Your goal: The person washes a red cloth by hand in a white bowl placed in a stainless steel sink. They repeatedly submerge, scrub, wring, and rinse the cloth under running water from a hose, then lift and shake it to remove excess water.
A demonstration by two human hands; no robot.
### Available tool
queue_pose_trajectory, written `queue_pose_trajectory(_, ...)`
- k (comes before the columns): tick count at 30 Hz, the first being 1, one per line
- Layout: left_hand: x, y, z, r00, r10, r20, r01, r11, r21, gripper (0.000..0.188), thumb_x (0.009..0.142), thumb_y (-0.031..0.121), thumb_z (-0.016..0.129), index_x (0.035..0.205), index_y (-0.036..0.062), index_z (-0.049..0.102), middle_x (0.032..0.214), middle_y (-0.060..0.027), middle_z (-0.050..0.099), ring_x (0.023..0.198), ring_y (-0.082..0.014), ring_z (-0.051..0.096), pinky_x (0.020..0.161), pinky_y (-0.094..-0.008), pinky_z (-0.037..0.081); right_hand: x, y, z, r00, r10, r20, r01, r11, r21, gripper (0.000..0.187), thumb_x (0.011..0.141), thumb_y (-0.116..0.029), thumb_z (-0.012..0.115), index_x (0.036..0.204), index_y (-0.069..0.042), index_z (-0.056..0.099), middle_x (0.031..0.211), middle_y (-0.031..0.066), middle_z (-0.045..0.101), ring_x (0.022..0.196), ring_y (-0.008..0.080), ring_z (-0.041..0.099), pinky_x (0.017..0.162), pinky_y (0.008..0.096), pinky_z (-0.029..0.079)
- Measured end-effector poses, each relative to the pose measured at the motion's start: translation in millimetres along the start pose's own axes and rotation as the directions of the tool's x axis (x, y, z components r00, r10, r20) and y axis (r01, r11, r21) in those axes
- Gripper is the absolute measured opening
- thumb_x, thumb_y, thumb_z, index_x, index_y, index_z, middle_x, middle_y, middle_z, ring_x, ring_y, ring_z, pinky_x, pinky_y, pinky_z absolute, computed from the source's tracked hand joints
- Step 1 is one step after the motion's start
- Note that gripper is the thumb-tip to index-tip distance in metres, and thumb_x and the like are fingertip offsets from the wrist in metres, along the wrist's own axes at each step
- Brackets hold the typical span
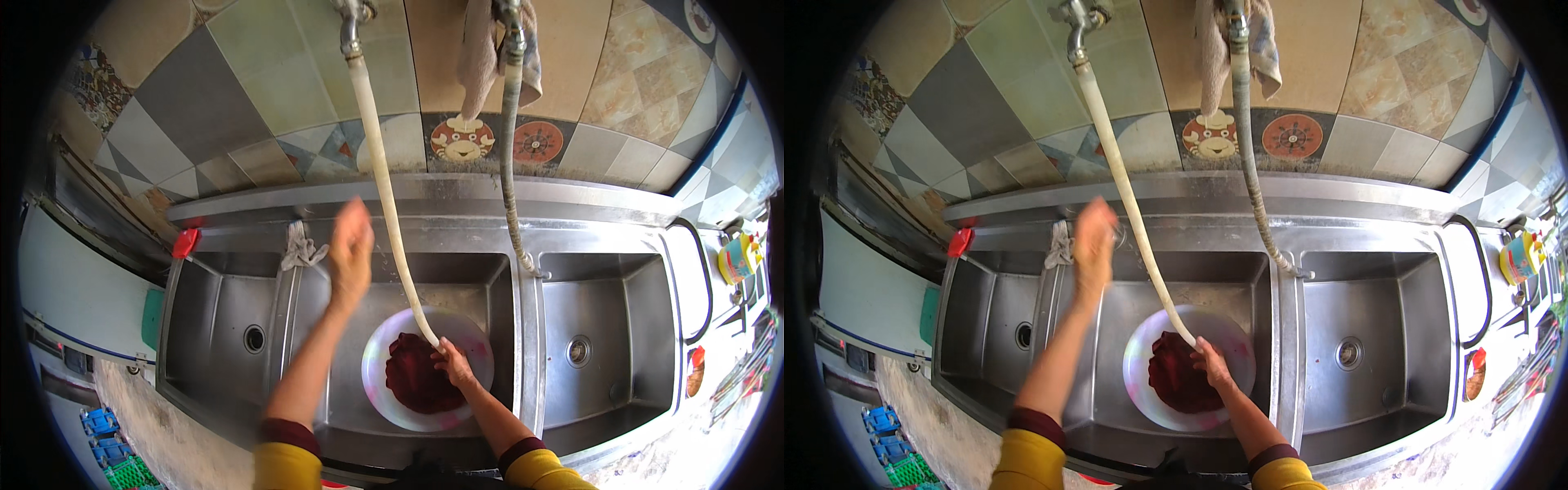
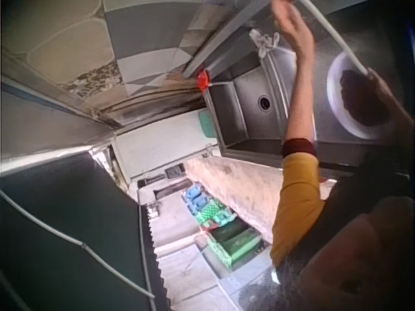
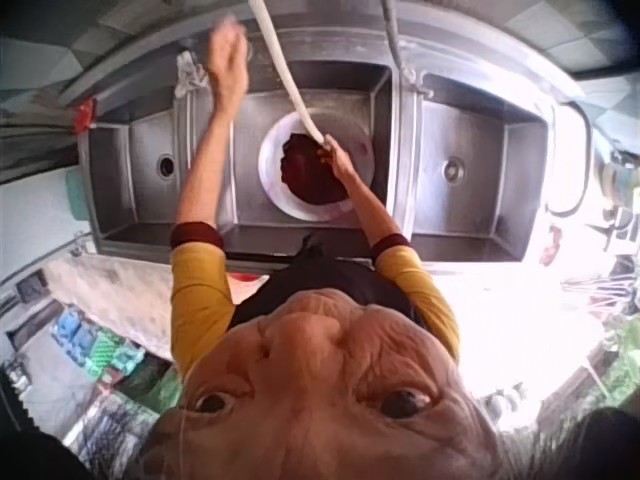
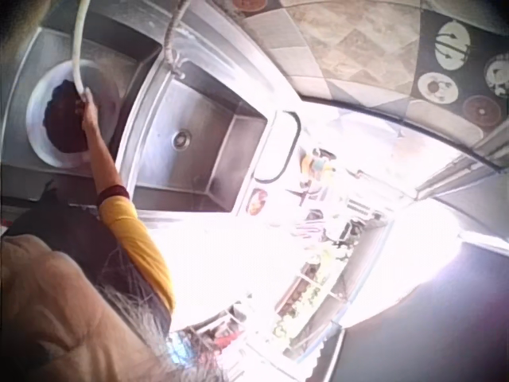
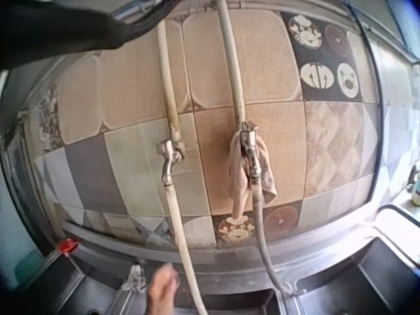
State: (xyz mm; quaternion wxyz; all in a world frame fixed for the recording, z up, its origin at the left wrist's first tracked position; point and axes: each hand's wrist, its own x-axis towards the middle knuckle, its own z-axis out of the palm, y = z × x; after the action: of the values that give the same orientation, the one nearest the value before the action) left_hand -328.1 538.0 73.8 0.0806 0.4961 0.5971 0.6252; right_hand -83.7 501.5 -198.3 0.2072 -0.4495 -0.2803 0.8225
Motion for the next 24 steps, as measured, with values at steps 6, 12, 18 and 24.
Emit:
queue_pose_trajectory(6, 213, 148, -54, 0.728, 0.675, 0.121, -0.671, 0.664, 0.33, 0.04, 0.096, 0.016, 0.05, 0.133, 0.0011, 0.042, 0.129, -0.0143, 0.051, 0.123, -0.0222, 0.047, 0.103, -0.0357, 0.037, -16, -2, 3, 0.995, -0.02, 0.093, 0.028, 0.995, -0.091, 0.047, 0.083, -0.045, 0.064, 0.11, -0.007, 0.062, 0.103, 0.0046, 0.063, 0.083, 0.0148, 0.061, 0.063, 0.0287, 0.049)
queue_pose_trajectory(12, 268, 203, -57, 0.763, 0.105, 0.638, -0.187, 0.98, 0.063, 0.033, 0.095, 0.02, 0.057, 0.124, 0.0046, 0.058, 0.114, -0.0053, 0.062, 0.097, -0.0107, 0.059, 0.084, -0.0249, 0.047, -20, -1, 6, 0.989, -0.011, 0.147, 0.022, 0.997, -0.073, 0.042, 0.084, -0.043, 0.064, 0.105, -0.006, 0.063, 0.094, 0.0042, 0.066, 0.08, 0.0137, 0.061, 0.062, 0.0271, 0.049)
queue_pose_trajectory(18, 274, 188, -45, 0.707, 0.326, 0.627, -0.366, 0.928, -0.069, 0.024, 0.092, 0.023, 0.06, 0.106, 0.0042, 0.066, 0.093, -0.0014, 0.065, 0.085, -0.0092, 0.06, 0.073, -0.0243, 0.048, -24, 2, 6, 0.987, 0.001, 0.164, 0.01, 0.998, -0.063, 0.035, 0.087, -0.039, 0.061, 0.098, -0.006, 0.064, 0.086, 0.0038, 0.066, 0.074, 0.0136, 0.062, 0.06, 0.0268, 0.049)
queue_pose_trajectory(24, 277, 180, -24, 0.83, 0.361, 0.424, -0.489, 0.837, 0.245, 0.022, 0.09, 0.027, 0.063, 0.09, 0.0055, 0.067, 0.074, 0.0008, 0.063, 0.064, -0.0076, 0.056, 0.057, -0.0231, 0.045, -15, 8, 0, 0.988, -0.036, 0.148, 0.04, 0.999, -0.026, 0.037, 0.092, -0.042, 0.052, 0.093, -0.006, 0.062, 0.079, 0.0054, 0.063, 0.071, 0.0152, 0.061, 0.059, 0.0283, 0.048)
